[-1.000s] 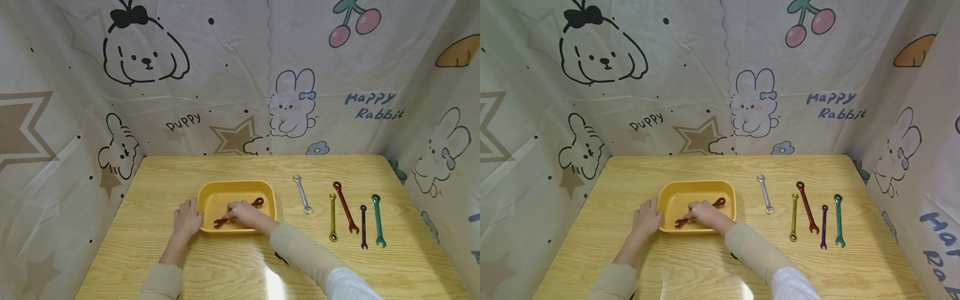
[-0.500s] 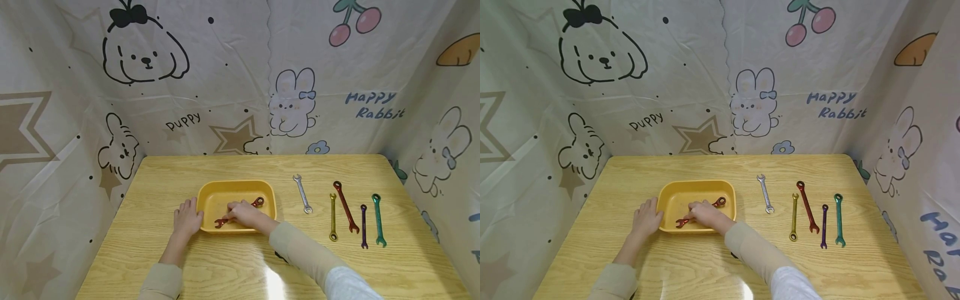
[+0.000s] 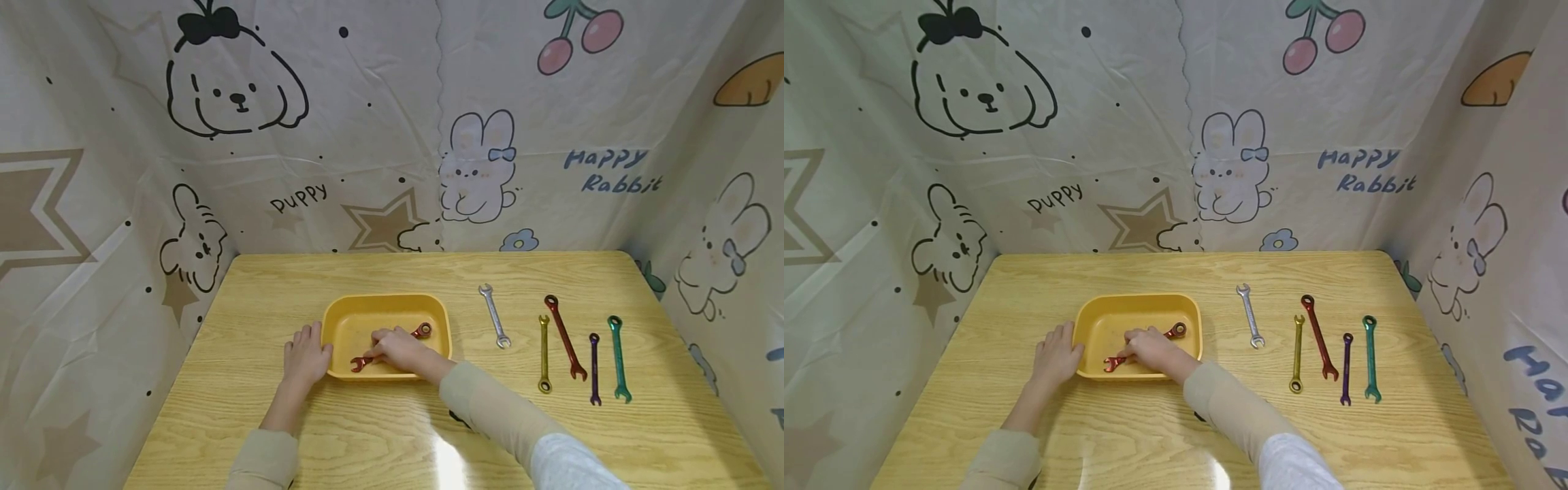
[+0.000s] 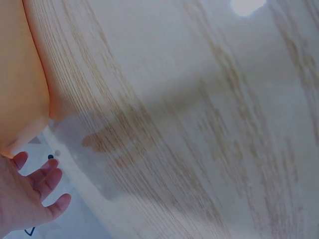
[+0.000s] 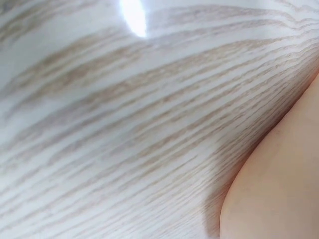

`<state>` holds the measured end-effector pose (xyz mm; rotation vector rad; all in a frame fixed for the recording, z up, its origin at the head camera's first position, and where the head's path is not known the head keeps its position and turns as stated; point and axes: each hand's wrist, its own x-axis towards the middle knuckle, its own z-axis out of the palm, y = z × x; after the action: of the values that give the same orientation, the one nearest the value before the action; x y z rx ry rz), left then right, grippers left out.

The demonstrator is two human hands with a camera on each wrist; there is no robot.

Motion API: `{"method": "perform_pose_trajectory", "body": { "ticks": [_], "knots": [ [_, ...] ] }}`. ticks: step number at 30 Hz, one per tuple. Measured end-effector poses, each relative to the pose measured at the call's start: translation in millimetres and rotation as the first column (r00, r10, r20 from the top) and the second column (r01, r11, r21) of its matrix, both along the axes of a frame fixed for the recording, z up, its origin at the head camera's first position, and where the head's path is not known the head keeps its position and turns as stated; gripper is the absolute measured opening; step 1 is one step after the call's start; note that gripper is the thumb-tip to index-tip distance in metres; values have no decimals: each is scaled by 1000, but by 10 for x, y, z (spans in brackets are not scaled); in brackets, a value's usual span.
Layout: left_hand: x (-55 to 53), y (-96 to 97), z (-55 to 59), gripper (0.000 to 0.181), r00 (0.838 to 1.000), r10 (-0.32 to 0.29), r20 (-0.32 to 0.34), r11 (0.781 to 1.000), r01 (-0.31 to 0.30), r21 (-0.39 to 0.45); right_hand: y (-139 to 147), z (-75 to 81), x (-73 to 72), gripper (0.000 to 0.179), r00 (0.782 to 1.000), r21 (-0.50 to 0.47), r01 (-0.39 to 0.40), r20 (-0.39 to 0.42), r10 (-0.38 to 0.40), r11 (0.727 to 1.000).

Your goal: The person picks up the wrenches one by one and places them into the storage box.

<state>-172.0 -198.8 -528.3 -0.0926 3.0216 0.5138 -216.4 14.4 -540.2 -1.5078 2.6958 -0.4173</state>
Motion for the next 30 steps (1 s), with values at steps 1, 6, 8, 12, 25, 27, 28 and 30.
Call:
{"method": "perform_pose_trajectory", "body": {
  "ticks": [1,6,8,12,25,27,28,30],
  "knots": [
    [-2,0,0,48,1000,0,1,1000,0,-1,1,1,-1,21,1000,-8,3,8,-3,1000],
    [-12,3,-2,48,1000,3,3,1000,-3,-1,-1,-31,-16,18,999,-83,-11,34,14,996],
    [-11,4,-4,48,1000,4,2,1000,-4,0,-4,-49,-19,17,999,-109,-23,38,28,994],
    [-5,3,-12,47,1000,5,1,1000,-5,2,-7,-69,-21,16,998,-119,-18,49,24,993],
    [-3,16,-6,45,1000,11,-9,1000,-11,7,0,-61,-40,17,996,-103,13,89,-4,995],
    [-5,13,-4,45,1000,10,-10,1000,-10,9,3,-56,-45,17,996,-106,11,92,-1,994],
    [-6,12,-6,45,1000,11,-9,1000,-10,9,6,-55,-45,17,996,-110,8,94,2,994],
    [-6,12,-5,45,1000,10,-9,1000,-10,6,12,-53,-44,17,996,-115,4,93,7,993]
  ]
}}
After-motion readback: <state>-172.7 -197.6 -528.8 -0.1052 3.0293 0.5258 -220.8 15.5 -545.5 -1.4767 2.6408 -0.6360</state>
